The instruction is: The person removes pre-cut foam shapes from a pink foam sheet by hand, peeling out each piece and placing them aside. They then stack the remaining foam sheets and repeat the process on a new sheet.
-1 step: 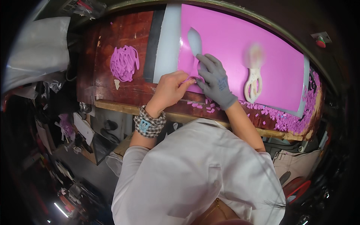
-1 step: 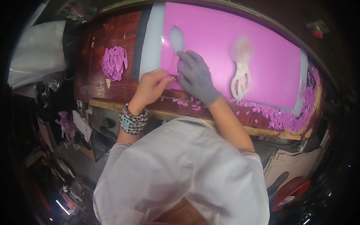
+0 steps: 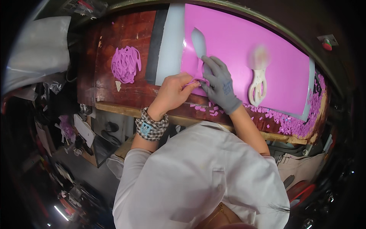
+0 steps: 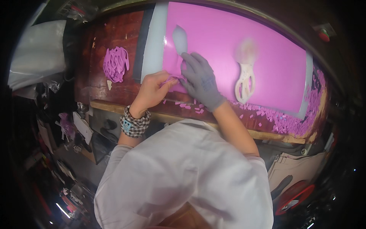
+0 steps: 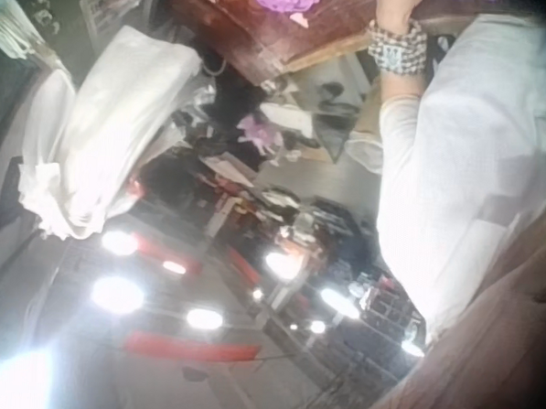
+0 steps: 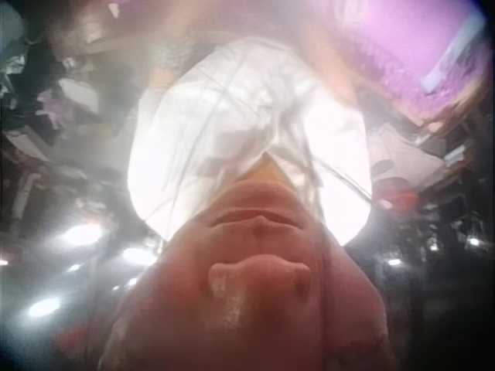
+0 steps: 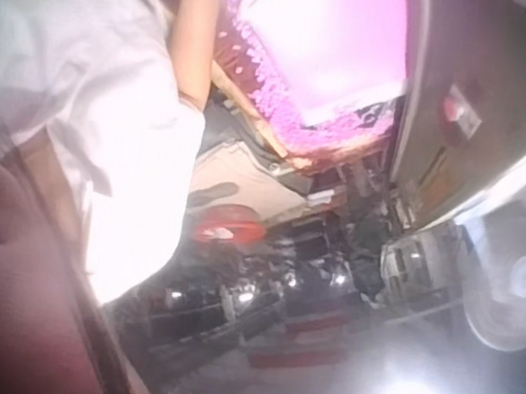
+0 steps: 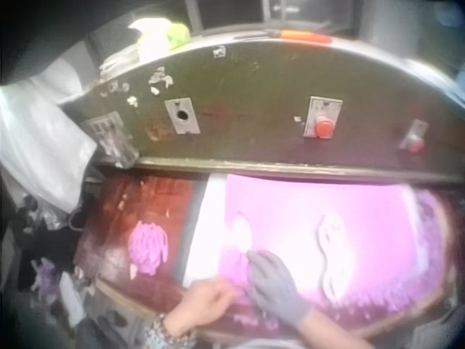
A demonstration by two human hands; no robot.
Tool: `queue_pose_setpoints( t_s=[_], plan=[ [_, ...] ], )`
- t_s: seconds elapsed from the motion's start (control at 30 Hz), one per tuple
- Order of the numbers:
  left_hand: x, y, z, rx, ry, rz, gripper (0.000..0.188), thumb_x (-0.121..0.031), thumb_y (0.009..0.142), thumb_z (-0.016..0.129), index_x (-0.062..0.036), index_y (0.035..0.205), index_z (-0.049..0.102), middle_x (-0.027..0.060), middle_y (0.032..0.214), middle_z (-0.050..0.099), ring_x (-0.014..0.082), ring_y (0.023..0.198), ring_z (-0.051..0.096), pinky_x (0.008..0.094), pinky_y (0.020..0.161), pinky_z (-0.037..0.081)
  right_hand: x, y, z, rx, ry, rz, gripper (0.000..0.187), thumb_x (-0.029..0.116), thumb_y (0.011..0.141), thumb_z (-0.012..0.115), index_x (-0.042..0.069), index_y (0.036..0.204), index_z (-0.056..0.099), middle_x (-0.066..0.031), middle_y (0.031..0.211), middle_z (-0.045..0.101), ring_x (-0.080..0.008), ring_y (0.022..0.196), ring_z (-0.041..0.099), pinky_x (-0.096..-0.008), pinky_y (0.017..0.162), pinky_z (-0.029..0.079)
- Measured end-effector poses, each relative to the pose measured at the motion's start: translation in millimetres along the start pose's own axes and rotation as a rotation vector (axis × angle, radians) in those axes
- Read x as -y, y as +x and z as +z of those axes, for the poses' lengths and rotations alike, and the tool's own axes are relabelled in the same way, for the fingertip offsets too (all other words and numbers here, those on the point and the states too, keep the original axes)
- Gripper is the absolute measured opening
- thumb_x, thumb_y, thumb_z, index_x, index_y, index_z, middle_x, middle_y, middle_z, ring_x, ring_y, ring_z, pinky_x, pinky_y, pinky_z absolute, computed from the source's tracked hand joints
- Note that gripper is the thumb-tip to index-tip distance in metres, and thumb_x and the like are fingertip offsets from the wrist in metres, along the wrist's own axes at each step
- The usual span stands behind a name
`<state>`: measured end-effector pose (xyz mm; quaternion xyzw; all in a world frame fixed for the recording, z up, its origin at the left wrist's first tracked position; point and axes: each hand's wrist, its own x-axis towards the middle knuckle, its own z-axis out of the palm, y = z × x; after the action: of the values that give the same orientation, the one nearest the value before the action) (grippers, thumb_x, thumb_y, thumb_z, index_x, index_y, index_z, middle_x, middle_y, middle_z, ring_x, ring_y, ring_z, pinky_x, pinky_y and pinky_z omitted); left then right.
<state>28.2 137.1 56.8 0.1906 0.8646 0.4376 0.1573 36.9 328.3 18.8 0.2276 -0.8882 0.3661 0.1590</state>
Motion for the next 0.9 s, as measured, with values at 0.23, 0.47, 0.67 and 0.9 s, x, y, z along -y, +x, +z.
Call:
queue_pose_setpoints(
  t_s=[0.23, 0.47, 0.67, 0.9],
  plan=[
    [2, 16, 26, -0.210, -0.326, -0.192, 0.013, -0.010, 0.088, 0.063, 0.0013, 0.094, 0.065, 0.0085, 0.078, 0.063, 0.0133, 0.067, 0.058, 0.0272, 0.063, 0.047, 3, -1, -5, 0.053, 0.097, 0.064, 0.015, 0.010, 0.071, 0.070, -0.001, 0.079, 0.063, -0.0220, 0.129, 0.050, -0.0439, 0.115, 0.049, -0.0483, 0.093, 0.044],
    [4, 21, 36, -0.294, -0.912, -0.317, 0.020, -0.011, 0.093, 0.058, 0.0053, 0.105, 0.061, 0.0057, 0.091, 0.067, 0.0072, 0.079, 0.060, 0.0222, 0.070, 0.049, 7, -5, 1, 0.158, 0.208, -0.025, 0.013, 0.005, 0.064, 0.070, 0.003, 0.075, 0.062, -0.0214, 0.125, 0.052, -0.0441, 0.110, 0.052, -0.0474, 0.087, 0.047],
    [7, 20, 25, -0.244, -0.716, -0.365, 0.027, -0.021, 0.098, 0.055, 0.0041, 0.104, 0.065, 0.0041, 0.086, 0.067, 0.0066, 0.077, 0.058, 0.0232, 0.068, 0.048, 0, 6, -3, 0.021, 0.273, 0.186, 0.024, -0.003, 0.076, 0.063, -0.002, 0.099, 0.061, -0.0200, 0.114, 0.059, -0.0356, 0.104, 0.057, -0.0406, 0.084, 0.048],
    [13, 25, 20, -0.312, -0.912, -0.532, 0.031, -0.027, 0.097, 0.057, 0.0015, 0.097, 0.068, -0.0040, 0.062, 0.051, 0.0015, 0.056, 0.041, 0.0201, 0.050, 0.033, -16, 45, 6, 0.217, 0.041, 0.100, 0.031, 0.012, 0.078, 0.065, 0.013, 0.109, 0.064, -0.0079, 0.100, 0.060, -0.0302, 0.086, 0.056, -0.0394, 0.075, 0.047]
  ],
)
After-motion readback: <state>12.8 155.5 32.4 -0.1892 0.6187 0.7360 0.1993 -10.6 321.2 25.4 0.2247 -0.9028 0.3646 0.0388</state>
